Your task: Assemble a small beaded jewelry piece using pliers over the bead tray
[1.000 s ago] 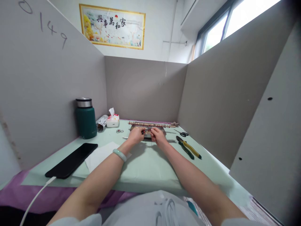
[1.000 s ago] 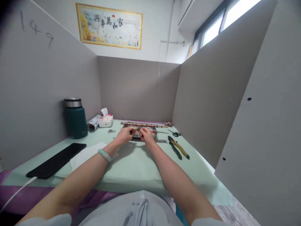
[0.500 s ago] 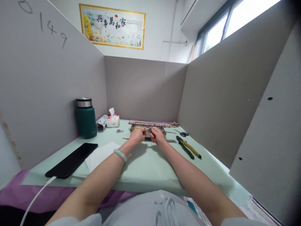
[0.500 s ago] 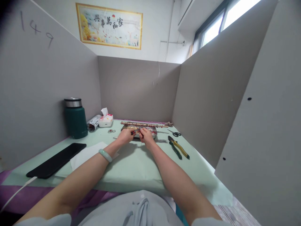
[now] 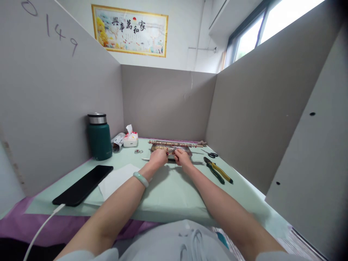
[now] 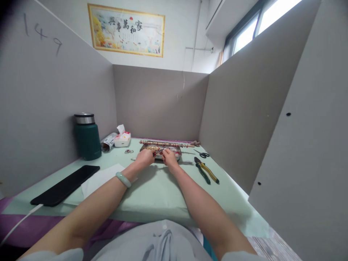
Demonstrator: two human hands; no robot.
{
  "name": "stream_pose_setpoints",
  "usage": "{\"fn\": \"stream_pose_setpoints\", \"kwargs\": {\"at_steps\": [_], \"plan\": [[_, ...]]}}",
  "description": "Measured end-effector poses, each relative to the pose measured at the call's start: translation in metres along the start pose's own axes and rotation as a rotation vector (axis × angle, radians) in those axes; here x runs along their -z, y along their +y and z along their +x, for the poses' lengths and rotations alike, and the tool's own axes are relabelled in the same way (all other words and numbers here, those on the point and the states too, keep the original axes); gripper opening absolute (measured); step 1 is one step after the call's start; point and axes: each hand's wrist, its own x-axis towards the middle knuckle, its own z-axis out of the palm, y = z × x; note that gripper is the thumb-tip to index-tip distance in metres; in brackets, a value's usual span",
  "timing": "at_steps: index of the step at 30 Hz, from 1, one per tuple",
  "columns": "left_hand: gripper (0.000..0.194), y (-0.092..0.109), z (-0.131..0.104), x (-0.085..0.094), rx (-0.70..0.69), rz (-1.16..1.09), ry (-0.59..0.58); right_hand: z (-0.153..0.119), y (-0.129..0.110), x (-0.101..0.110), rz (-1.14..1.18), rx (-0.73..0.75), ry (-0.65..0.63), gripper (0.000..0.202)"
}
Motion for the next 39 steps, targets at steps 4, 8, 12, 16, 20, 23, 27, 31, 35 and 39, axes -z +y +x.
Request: {"fn": "stream_pose_setpoints", "kwargs": {"at_steps": [4,8,12,16,20,23,27,31,35,39], "plan": [[0.029,0.000,0.000,0.000,-0.008,0.011,0.009,0.001,0.002,-0.001,-0.084,0.073,0.066,0.018],[0.028,0.002,0.000,0.001,-0.009,0.001,-0.007,0.006,0.007,0.000,-0.116,0.097,0.084,0.017],[0.029,0.002,0.000,0.000,0.001,0.017,0.005,0.010,0.013,0.001,-0.200,0.148,0.121,0.017],[0.027,-0.002,0.001,0.000,-0.026,-0.104,-0.023,0.009,0.009,0.001,-0.099,0.110,0.078,0.018],[0.027,-0.005,0.000,0.003,-0.020,-0.147,0.009,0.003,0.002,0.000,0.001,0.034,0.032,0.021],[0.027,-0.004,-0.002,0.006,-0.020,-0.154,0.033,0.002,-0.001,-0.001,0.041,0.014,0.021,0.022],[0.026,-0.003,-0.003,0.009,-0.028,-0.175,0.045,0.003,0.000,0.001,0.075,-0.004,0.012,0.020],[0.026,-0.004,-0.002,0.010,-0.008,-0.184,0.034,0.003,-0.001,0.002,0.107,-0.023,0.008,0.020],[0.026,-0.006,-0.001,0.008,0.010,-0.159,0.041,0.002,-0.003,0.002,0.147,-0.038,-0.011,0.020],[0.026,-0.008,0.000,0.007,0.013,-0.155,0.053,0.000,-0.005,0.003,0.200,-0.032,-0.043,0.022]]}}
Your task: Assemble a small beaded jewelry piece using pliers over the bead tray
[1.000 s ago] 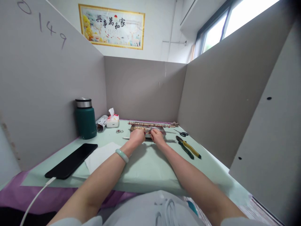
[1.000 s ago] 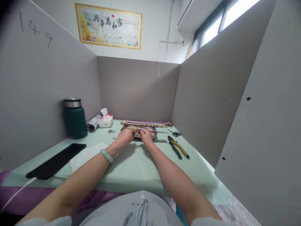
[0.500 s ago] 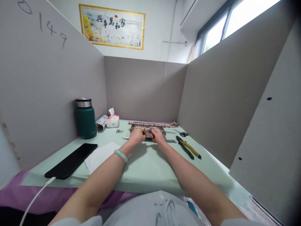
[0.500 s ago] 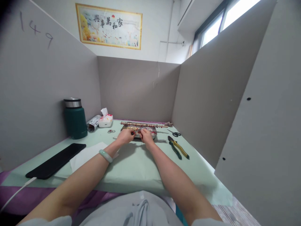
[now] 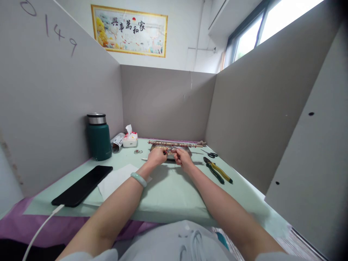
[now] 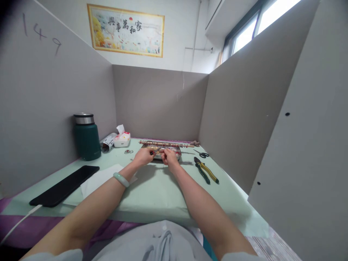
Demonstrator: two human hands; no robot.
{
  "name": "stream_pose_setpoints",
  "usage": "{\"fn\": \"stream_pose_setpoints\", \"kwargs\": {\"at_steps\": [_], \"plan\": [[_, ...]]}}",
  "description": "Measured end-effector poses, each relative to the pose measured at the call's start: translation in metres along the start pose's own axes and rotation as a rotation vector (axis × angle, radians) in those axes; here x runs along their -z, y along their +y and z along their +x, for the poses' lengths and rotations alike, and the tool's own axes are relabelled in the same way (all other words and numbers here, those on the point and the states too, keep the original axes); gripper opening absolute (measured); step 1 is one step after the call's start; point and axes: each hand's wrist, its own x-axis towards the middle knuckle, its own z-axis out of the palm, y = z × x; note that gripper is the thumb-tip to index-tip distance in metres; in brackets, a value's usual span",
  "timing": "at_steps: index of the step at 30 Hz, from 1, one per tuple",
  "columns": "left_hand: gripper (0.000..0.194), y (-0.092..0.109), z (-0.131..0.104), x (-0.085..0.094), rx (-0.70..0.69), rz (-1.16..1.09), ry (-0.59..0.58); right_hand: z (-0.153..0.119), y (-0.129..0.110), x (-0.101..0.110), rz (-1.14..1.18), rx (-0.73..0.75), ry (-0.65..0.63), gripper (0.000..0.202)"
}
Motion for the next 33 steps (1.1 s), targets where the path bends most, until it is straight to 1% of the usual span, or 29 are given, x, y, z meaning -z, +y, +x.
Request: {"fn": "stream_pose_setpoints", "kwargs": {"at_steps": [4,10,19,24,29,33], "plan": [[0.026,-0.0016,0.0003,0.0000,0.007,0.003,-0.001,-0.0009,-0.0018,-0.0001,0.039,-0.016,-0.016,0.021],[0.027,-0.0030,0.0003,-0.0005,-0.009,0.012,-0.003,-0.0019,-0.0027,0.0000,0.039,-0.004,-0.081,0.022],[0.026,-0.0015,-0.0004,0.0004,-0.041,0.035,-0.007,0.0003,-0.0007,0.0021,0.081,-0.007,-0.072,0.026],[0.027,-0.0015,0.0000,-0.0001,-0.067,0.034,-0.003,0.0022,0.0006,0.0042,0.177,-0.036,-0.088,0.023],[0.029,-0.0038,0.0016,-0.0036,-0.096,0.019,0.024,0.0029,-0.0004,0.0050,0.268,-0.085,-0.125,0.018],[0.029,-0.0057,0.0040,-0.0065,-0.102,-0.009,0.019,0.0020,-0.0026,0.0048,0.333,-0.107,-0.155,0.015]]}}
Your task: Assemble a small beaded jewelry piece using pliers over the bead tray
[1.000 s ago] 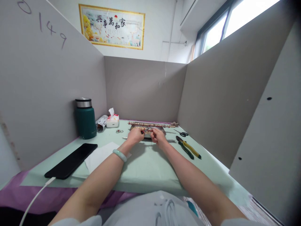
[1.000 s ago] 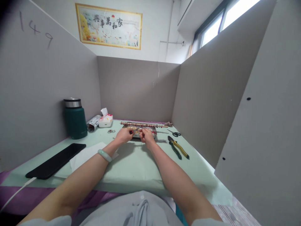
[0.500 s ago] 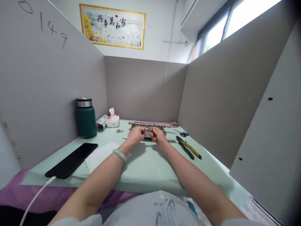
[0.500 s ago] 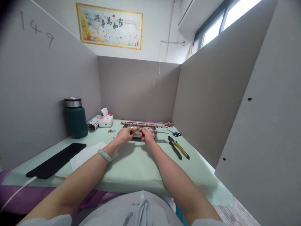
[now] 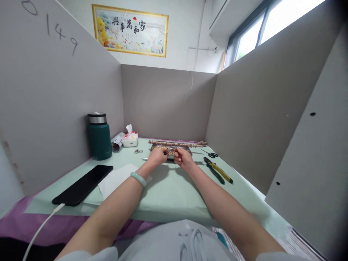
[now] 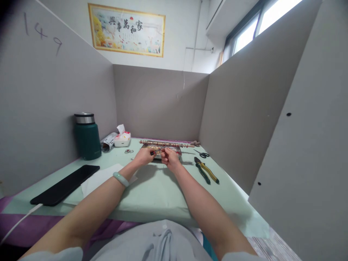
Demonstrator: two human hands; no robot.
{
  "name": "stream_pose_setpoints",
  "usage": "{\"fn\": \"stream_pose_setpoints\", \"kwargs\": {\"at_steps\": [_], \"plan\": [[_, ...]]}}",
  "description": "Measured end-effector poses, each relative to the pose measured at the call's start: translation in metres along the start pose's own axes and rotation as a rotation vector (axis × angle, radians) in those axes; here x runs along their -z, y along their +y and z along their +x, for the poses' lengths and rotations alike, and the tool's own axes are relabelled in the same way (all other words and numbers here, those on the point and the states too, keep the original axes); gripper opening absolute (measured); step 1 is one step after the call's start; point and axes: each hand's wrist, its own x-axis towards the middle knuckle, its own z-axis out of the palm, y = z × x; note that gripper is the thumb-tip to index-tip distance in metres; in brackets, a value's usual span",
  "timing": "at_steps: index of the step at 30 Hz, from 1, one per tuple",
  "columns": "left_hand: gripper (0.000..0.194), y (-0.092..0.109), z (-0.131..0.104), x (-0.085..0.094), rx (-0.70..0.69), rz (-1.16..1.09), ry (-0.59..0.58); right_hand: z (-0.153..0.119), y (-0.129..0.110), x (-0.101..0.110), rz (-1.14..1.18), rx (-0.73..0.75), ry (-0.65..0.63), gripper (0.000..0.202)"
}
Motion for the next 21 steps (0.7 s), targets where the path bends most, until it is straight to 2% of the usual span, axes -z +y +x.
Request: {"fn": "stream_pose_setpoints", "kwargs": {"at_steps": [9,21], "plan": [[0.025,-0.0017,0.0024,-0.0027,-0.014,-0.088,-0.002,-0.0027,-0.0032,-0.0025,0.094,-0.038,-0.033,0.011],[0.027,-0.0012,0.0027,-0.0019,-0.039,-0.106,0.005,-0.0024,-0.0030,-0.0019,0.090,-0.008,-0.054,0.011]]}}
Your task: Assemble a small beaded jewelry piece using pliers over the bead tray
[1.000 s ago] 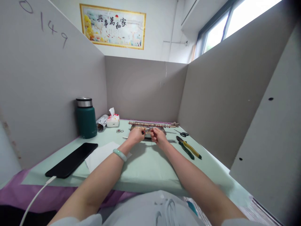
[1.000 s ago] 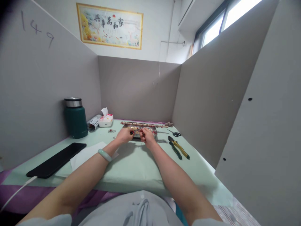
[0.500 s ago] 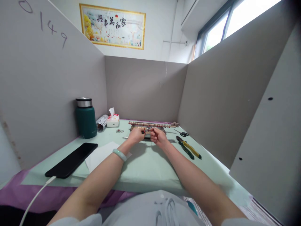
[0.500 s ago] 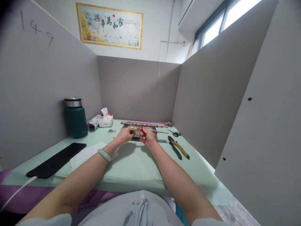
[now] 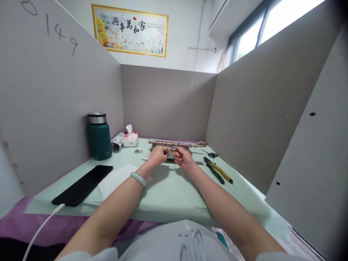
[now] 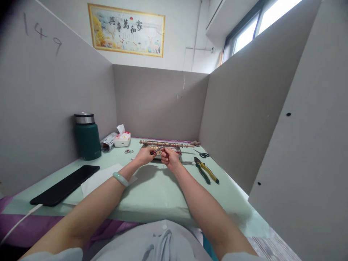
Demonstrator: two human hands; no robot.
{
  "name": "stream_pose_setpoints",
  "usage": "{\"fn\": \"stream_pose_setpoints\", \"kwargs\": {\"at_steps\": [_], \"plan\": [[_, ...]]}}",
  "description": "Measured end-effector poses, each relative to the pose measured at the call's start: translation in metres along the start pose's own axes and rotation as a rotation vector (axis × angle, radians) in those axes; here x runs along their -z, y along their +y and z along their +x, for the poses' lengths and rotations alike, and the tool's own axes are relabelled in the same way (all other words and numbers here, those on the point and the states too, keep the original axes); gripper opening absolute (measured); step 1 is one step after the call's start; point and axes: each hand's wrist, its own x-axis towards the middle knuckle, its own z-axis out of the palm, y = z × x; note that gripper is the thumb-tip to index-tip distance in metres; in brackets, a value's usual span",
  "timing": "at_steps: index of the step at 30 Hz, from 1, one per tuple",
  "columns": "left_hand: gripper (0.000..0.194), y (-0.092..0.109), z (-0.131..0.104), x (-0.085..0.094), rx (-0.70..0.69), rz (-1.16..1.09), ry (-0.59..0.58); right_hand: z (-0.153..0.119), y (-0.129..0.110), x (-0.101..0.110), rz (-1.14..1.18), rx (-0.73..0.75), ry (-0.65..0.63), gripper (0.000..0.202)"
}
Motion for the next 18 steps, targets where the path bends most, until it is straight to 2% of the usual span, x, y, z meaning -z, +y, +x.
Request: {"fn": "stream_pose_setpoints", "kwargs": {"at_steps": [7,18], "plan": [[0.029,0.0011,-0.0018,0.0020,-0.022,0.039,0.021,-0.0002,-0.0010,-0.0007,-0.019,0.034,0.040,0.012],[0.027,0.0037,-0.0031,0.0055,0.031,0.031,-0.003,-0.0023,0.0000,-0.0038,-0.125,0.085,0.065,0.025]]}}
